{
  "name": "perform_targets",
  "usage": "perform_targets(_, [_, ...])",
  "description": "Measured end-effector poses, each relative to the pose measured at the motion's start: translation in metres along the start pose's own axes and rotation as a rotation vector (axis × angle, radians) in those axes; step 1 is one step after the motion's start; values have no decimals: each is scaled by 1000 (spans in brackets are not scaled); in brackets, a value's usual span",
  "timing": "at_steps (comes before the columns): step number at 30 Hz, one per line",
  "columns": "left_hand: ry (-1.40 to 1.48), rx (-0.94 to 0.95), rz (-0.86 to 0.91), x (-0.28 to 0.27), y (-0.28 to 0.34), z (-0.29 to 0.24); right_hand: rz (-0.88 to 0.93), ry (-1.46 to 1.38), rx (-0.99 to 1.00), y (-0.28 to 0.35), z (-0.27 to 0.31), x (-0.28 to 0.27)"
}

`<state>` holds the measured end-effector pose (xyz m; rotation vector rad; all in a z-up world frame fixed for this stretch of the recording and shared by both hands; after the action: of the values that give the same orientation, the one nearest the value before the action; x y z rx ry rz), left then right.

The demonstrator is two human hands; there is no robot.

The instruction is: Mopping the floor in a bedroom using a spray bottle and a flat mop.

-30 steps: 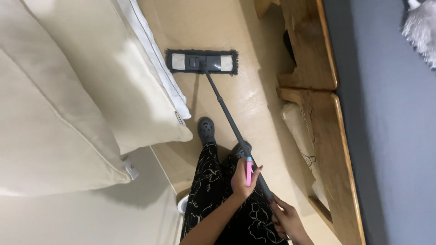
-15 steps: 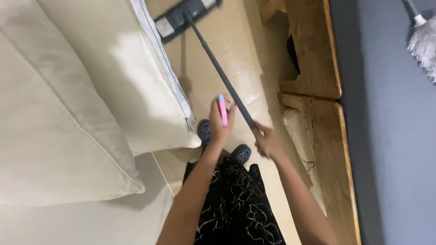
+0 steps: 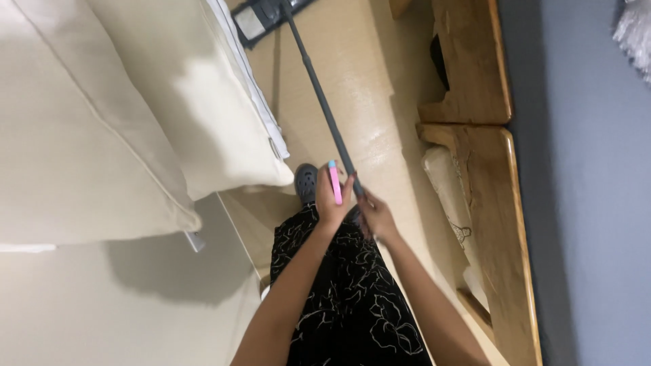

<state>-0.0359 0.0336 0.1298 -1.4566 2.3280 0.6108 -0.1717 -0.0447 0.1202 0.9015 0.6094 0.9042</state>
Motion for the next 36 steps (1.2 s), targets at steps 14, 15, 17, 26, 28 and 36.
perform_targets(14, [5, -262, 383, 37, 160, 8, 146, -558, 579, 230, -133, -50])
perform_targets(15, [-38, -130, 350, 34, 160, 5, 123, -507, 563, 224, -137, -49])
perform_targets(17, [-75, 3, 313, 35, 154, 10, 99, -451, 542, 207, -131, -44])
perform_targets(26, [-49, 206, 89, -31, 48, -9, 146, -518, 338, 114, -27, -3])
perform_targets(28, [-145, 84, 164, -39, 23, 4, 153, -501, 299, 91, 5, 6])
perform_targets(36, [39, 167, 22, -80, -25, 8, 204, -511, 181, -45, 116, 41])
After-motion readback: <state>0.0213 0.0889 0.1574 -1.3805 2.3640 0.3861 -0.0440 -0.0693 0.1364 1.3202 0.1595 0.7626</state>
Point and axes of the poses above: each hand's wrist, its own y-axis away from the middle knuckle, its own x-axis out of the palm, z = x × y, the point moved 5 cm from there along -y, towards the middle knuckle, and after that the axes turned 2 degrees about -z, right-handed, at the moved point
